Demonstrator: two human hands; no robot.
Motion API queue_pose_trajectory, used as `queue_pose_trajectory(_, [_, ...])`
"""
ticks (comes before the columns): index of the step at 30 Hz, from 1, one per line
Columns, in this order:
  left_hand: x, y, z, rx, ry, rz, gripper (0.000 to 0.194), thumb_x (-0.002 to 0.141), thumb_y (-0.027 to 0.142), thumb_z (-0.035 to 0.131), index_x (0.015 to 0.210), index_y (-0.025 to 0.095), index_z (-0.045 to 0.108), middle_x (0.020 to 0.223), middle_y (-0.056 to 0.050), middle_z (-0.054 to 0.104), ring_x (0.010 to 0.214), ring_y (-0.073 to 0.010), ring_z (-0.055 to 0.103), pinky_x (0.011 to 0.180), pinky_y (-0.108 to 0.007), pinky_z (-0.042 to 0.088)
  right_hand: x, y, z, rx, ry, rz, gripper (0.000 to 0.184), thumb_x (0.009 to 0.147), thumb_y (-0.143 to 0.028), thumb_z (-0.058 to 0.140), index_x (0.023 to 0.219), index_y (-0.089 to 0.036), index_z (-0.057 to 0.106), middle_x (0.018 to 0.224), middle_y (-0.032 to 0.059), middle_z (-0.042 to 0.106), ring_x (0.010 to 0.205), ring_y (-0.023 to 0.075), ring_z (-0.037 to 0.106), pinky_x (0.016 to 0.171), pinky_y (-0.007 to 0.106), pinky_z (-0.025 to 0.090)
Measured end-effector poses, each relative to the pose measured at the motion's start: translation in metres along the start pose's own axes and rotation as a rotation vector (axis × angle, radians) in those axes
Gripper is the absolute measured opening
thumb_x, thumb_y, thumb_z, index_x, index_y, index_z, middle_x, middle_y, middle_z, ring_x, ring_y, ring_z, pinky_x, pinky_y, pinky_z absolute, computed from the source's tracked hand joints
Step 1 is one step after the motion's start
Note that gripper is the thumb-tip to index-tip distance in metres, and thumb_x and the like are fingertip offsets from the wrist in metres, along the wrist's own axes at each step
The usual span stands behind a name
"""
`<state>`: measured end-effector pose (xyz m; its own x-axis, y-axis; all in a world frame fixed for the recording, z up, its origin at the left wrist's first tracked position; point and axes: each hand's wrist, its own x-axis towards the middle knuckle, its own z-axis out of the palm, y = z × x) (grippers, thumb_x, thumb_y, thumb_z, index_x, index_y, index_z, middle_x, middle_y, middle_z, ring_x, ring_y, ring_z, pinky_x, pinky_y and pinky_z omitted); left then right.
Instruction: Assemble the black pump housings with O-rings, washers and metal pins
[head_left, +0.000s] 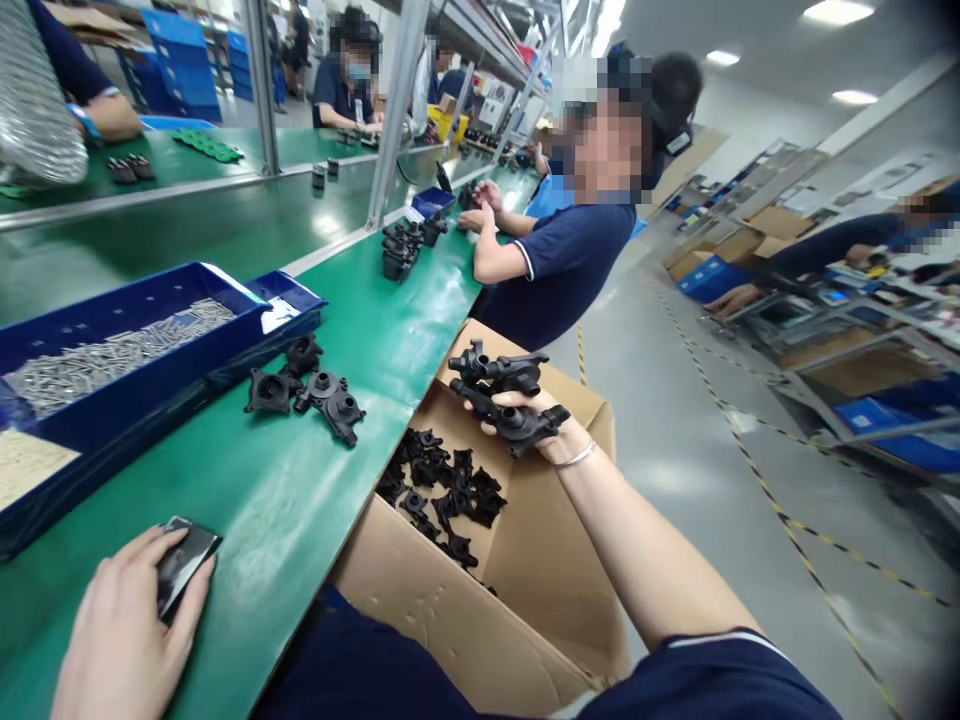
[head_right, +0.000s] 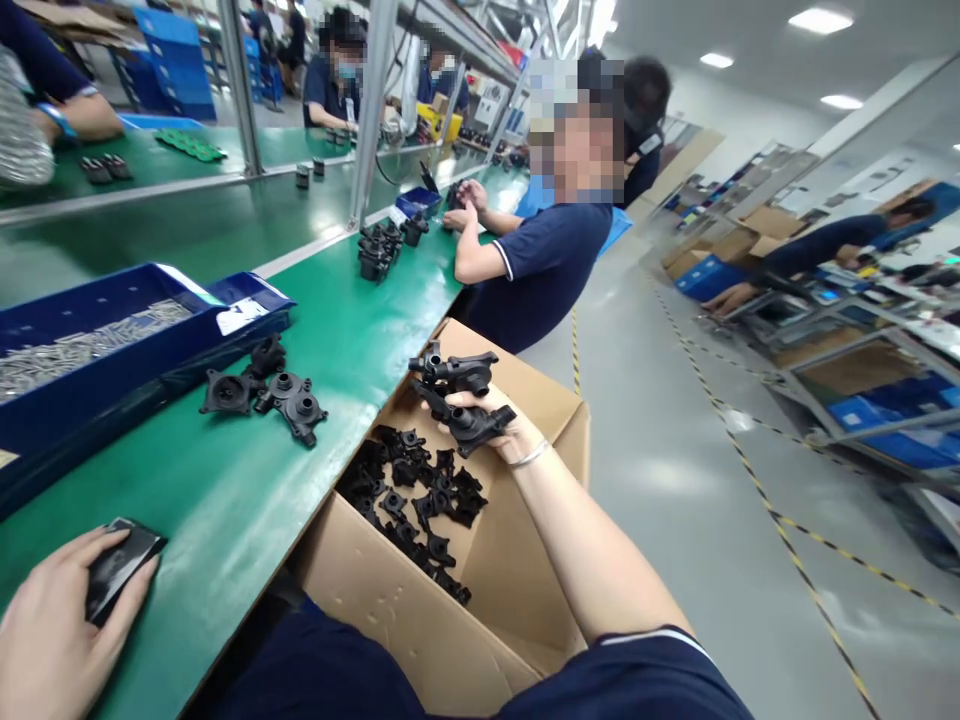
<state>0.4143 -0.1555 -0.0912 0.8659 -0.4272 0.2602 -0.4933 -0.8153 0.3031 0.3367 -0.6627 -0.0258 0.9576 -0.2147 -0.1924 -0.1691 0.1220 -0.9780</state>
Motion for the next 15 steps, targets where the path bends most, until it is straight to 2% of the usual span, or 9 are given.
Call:
queue_pose_trajectory(2, [-0.003, 0.004, -0.004, -0.012, 0.026, 0.025, 0.044, 0.094, 0.052, 0.045, 0.121, 0.018, 0.051, 0.122, -0.019, 0.060, 0.115, -0.0363, 0.059, 0.105, -0.055, 0.046, 0.028, -0.012, 0.028, -0.016, -0.098, -0.050, 0.039, 0.075, -0.036, 0.074, 0.109, -0.018, 0.067, 0.097, 0.0095, 0.077, 0.075, 0.0222, 0.071, 0.062, 0.035, 0.059])
queue_pose_trajectory(4, [-0.007, 0.007, -0.006, -0.025, 0.055, 0.021, 0.043, 0.096, 0.050, 0.044, 0.124, 0.018, 0.051, 0.123, -0.018, 0.060, 0.116, -0.0350, 0.059, 0.104, -0.055, 0.047, 0.059, -0.013, 0.060, -0.048, -0.178, -0.072, 0.044, 0.072, -0.037, 0.076, 0.109, -0.016, 0.067, 0.098, 0.0115, 0.076, 0.072, 0.0230, 0.071, 0.062, 0.038, 0.059])
queue_pose_trajectory(6, [-0.011, 0.008, -0.008, -0.032, 0.064, 0.012, 0.041, 0.097, 0.048, 0.045, 0.125, 0.019, 0.050, 0.125, -0.016, 0.060, 0.118, -0.0335, 0.060, 0.104, -0.054, 0.047, 0.087, -0.004, 0.093, -0.084, -0.230, -0.110, 0.048, 0.071, -0.039, 0.076, 0.112, -0.016, 0.065, 0.102, 0.0124, 0.075, 0.075, 0.0247, 0.071, 0.066, 0.041, 0.060])
queue_pose_trajectory(9, [-0.016, 0.011, -0.009, -0.043, 0.058, -0.005, 0.038, 0.097, 0.045, 0.046, 0.126, 0.020, 0.050, 0.126, -0.015, 0.060, 0.118, -0.0314, 0.060, 0.105, -0.054, 0.047, 0.120, 0.016, 0.138, -0.151, -0.235, -0.208, 0.048, 0.073, -0.040, 0.074, 0.113, -0.016, 0.062, 0.107, 0.0105, 0.073, 0.091, 0.0266, 0.071, 0.083, 0.046, 0.057])
queue_pose_trajectory(12, [-0.017, 0.012, -0.009, -0.046, 0.059, -0.019, 0.037, 0.098, 0.043, 0.047, 0.126, 0.020, 0.051, 0.127, -0.015, 0.060, 0.118, -0.0308, 0.060, 0.105, -0.055, 0.046, 0.139, 0.029, 0.169, -0.251, -0.229, -0.317, 0.046, 0.070, -0.037, 0.075, 0.110, -0.017, 0.064, 0.115, 0.0085, 0.068, 0.111, 0.0282, 0.064, 0.104, 0.050, 0.046])
queue_pose_trajectory(15, [-0.016, 0.011, -0.009, -0.052, 0.052, -0.021, 0.037, 0.097, 0.043, 0.048, 0.126, 0.020, 0.052, 0.127, -0.015, 0.061, 0.118, -0.0309, 0.060, 0.106, -0.055, 0.045, 0.143, 0.023, 0.184, -0.375, -0.287, -0.383, 0.041, 0.062, -0.028, 0.082, 0.100, -0.019, 0.071, 0.123, 0.0069, 0.063, 0.129, 0.0302, 0.051, 0.118, 0.049, 0.031])
